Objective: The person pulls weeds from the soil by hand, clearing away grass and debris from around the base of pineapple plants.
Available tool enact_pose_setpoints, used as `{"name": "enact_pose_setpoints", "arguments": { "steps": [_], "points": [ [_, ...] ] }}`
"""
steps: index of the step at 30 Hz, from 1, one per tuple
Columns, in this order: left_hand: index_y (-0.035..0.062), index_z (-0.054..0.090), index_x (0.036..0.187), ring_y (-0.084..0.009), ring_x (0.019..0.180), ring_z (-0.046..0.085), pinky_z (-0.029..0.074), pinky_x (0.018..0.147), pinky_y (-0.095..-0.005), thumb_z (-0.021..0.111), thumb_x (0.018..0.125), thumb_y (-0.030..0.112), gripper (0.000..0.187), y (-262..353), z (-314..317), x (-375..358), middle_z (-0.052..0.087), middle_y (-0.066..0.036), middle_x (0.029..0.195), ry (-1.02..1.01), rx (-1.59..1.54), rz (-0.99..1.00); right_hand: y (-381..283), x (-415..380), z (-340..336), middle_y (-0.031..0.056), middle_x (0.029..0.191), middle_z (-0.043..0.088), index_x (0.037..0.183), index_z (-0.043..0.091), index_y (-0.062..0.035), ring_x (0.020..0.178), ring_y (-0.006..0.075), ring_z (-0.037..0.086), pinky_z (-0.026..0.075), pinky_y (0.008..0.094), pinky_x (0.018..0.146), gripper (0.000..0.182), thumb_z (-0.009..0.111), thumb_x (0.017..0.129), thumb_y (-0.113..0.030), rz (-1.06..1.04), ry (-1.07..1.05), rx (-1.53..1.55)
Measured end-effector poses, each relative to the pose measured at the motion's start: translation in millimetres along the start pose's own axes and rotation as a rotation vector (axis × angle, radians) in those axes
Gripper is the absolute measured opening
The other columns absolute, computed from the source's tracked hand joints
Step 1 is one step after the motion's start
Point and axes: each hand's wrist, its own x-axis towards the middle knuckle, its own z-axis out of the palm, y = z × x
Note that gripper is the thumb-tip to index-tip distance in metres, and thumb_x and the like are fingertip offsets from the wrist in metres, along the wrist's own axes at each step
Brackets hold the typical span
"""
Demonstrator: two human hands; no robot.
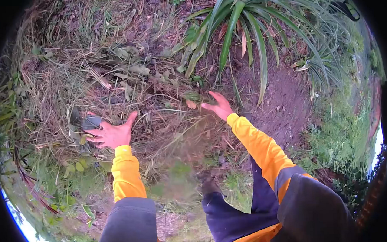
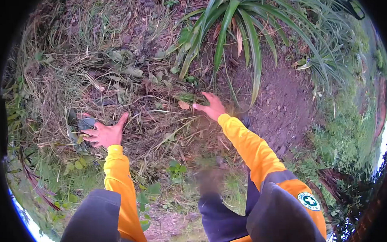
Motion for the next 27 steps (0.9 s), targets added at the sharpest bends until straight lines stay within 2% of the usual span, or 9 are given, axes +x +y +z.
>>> {"name": "enact_pose_setpoints", "arguments": {
  "steps": [3, 7, 8, 11, 13, 14, 17, 21, 27],
  "points": [
    [0.0330, -0.002, 0.170, -0.0704, 0.149, 0.006, 0.020, 0.106, -0.0883, 0.079, 0.051, 0.093, 0.157, 4.6, 1.6, 3.7, 0.001, -0.044, 0.166, 0.003, 0.051, 0.044, 41.5, 63.3, 39.4, 0.0197, 0.174, 0.019, 0.167, 0.029, -0.0154, 0.162, 0.0372, 0.016, 0.018, 0.0492, 0.130, 0.119, 0.059, 0.079, -0.089, 0.239, -0.211, -0.032],
    [0.0147, 0.050, 0.151, -0.0715, 0.148, 0.007, 0.019, 0.103, -0.0909, 0.083, 0.057, 0.083, 0.121, 13.7, -2.4, 10.1, 0.001, -0.041, 0.167, 0.033, 0.164, 0.121, 54.5, 25.1, 86.9, 0.0175, 0.170, 0.034, 0.163, 0.038, -0.0084, 0.158, 0.0333, 0.028, 0.018, 0.0425, 0.130, 0.105, 0.055, 0.089, -0.081, 0.225, -0.277, 0.143],
    [0.0162, 0.049, 0.152, -0.0714, 0.149, 0.006, 0.018, 0.104, -0.0908, 0.084, 0.058, 0.081, 0.120, 19.5, -4.8, 6.8, 0.002, -0.039, 0.169, 0.049, 0.161, 0.166, 51.6, 10.2, 84.2, 0.0148, 0.168, 0.039, 0.159, 0.047, -0.0100, 0.155, 0.0350, 0.034, 0.020, 0.0433, 0.130, 0.088, 0.052, 0.096, -0.073, 0.209, -0.433, 0.350],
    [0.0241, 0.041, 0.159, -0.0699, 0.149, 0.005, 0.016, 0.105, -0.0907, 0.085, 0.060, 0.074, 0.119, 14.6, 9.2, -2.3, 0.002, -0.031, 0.172, 0.118, 0.155, 0.312, 98.5, -22.5, 129.9, 0.0133, 0.166, 0.043, 0.155, 0.054, -0.0161, 0.152, 0.0380, 0.038, 0.022, 0.0433, 0.129, 0.071, 0.050, 0.101, -0.063, 0.128, -0.307, 0.016],
    [0.0305, 0.029, 0.166, -0.0699, 0.149, 0.006, 0.016, 0.105, -0.0913, 0.084, 0.062, 0.075, 0.126, 6.6, 6.2, 0.7, 0.002, -0.028, 0.173, 0.008, 0.252, 0.348, 96.3, -90.5, 167.7, 0.0136, 0.164, 0.045, 0.154, 0.055, -0.0214, 0.155, 0.0385, 0.033, 0.019, 0.0548, 0.129, 0.072, 0.051, 0.099, -0.067, 0.005, -0.244, -0.018],
    [0.0253, 0.041, 0.160, -0.0676, 0.151, 0.005, 0.015, 0.107, -0.0897, 0.087, 0.060, 0.067, 0.118, -7.8, 12.7, -1.1, 0.005, -0.030, 0.172, 0.106, 0.153, 0.429, 149.9, -100.4, 236.1, 0.0154, 0.164, 0.044, 0.155, 0.053, -0.0220, 0.153, 0.0397, 0.035, 0.022, 0.0538, 0.128, 0.066, 0.051, 0.101, -0.060, -0.132, -0.270, 0.044],
    [0.0172, 0.037, 0.161, -0.0642, 0.152, 0.009, 0.018, 0.115, -0.0826, 0.089, 0.059, 0.059, 0.122, -83.4, 22.8, -5.8, 0.010, -0.034, 0.170, 0.032, 0.185, 0.486, 114.8, -198.7, 368.1, 0.0149, 0.170, 0.033, 0.158, 0.048, -0.0195, 0.158, 0.0428, 0.024, 0.018, 0.0540, 0.130, 0.078, 0.045, 0.100, -0.071, 0.301, -0.422, 0.411],
    [0.0036, 0.025, 0.164, -0.0593, 0.154, 0.012, 0.020, 0.127, -0.0620, 0.097, 0.056, 0.045, 0.136, -212.6, 67.6, -6.9, 0.012, -0.040, 0.166, -0.021, 0.096, 0.565, 121.4, -200.6, 517.6, 0.0151, 0.172, 0.029, 0.160, 0.045, -0.0168, 0.160, 0.0431, 0.018, 0.017, 0.0533, 0.130, 0.086, 0.040, 0.098, -0.076, 0.407, -0.459, 0.109],
    [-0.0100, 0.025, 0.159, -0.0541, 0.157, 0.012, 0.018, 0.129, -0.0563, 0.098, 0.060, 0.034, 0.131, -288.9, 82.2, -11.5, 0.008, -0.042, 0.166, -0.275, -0.139, 0.468, 139.0, -161.5, 393.9, 0.0161, 0.166, 0.041, 0.160, 0.045, -0.0156, 0.153, 0.0421, 0.035, 0.028, 0.0474, 0.127, 0.078, 0.049, 0.100, -0.066, 0.008, -0.635, -0.032]
  ]
}}
